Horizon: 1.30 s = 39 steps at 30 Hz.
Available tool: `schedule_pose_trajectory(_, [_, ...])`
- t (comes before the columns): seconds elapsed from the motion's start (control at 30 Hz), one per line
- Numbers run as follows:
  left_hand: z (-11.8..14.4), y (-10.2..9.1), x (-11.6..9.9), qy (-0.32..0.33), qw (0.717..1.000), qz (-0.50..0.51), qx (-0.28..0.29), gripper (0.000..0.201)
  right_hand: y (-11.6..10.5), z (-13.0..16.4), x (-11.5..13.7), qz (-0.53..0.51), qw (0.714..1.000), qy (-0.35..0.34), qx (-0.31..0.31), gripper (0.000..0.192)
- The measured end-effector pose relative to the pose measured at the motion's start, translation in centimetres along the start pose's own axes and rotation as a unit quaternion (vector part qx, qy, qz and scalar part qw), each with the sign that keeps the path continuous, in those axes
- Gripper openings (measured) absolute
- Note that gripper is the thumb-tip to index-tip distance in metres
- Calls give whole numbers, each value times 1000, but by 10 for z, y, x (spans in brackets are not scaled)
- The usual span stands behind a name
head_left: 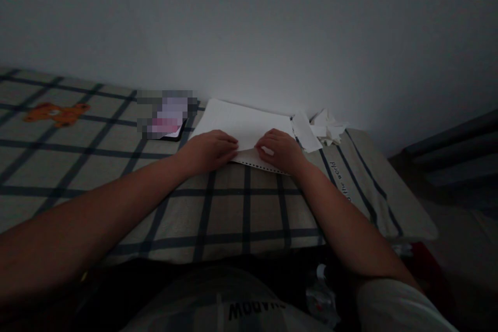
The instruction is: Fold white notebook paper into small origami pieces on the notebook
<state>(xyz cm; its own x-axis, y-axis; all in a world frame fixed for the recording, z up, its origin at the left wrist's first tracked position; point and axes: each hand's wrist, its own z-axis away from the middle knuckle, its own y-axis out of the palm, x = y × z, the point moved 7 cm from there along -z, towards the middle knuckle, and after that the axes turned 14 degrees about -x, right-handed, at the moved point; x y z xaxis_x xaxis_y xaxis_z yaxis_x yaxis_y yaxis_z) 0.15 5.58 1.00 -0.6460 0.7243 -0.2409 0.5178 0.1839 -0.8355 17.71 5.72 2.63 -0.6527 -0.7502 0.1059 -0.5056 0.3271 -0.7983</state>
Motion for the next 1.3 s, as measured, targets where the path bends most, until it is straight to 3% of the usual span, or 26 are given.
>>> schedule_pose_trajectory(0.13, [-2,-5,0,-19,1000,-17,-5,44,-8,-1,1,-37,998,26,-37,14])
schedule_pose_trajectory(0.4, [-4,-8,2,-46,998,-35,19,44,-10,2,-8,-55,997,44,-42,17])
schedule_pose_trajectory(0.77, [-2,-11,4,-32,997,33,-56,40,-21,2,-13,-49,991,44,-119,22])
schedule_pose_trajectory(0.93, [-1,-18,11,-131,987,41,-84,37,-35,2,-15,-38,973,95,-205,18])
schedule_pose_trajectory(1.0, [0,-21,15,-177,976,61,-109,38,-35,1,-11,-46,977,83,-191,18])
schedule_pose_trajectory(1.13, [1,-27,20,-220,955,103,-169,54,-22,1,8,-101,991,-19,-82,20])
schedule_pose_trajectory(1.3, [1,-25,20,-164,969,77,-169,52,-7,6,10,-125,992,-17,2,41])
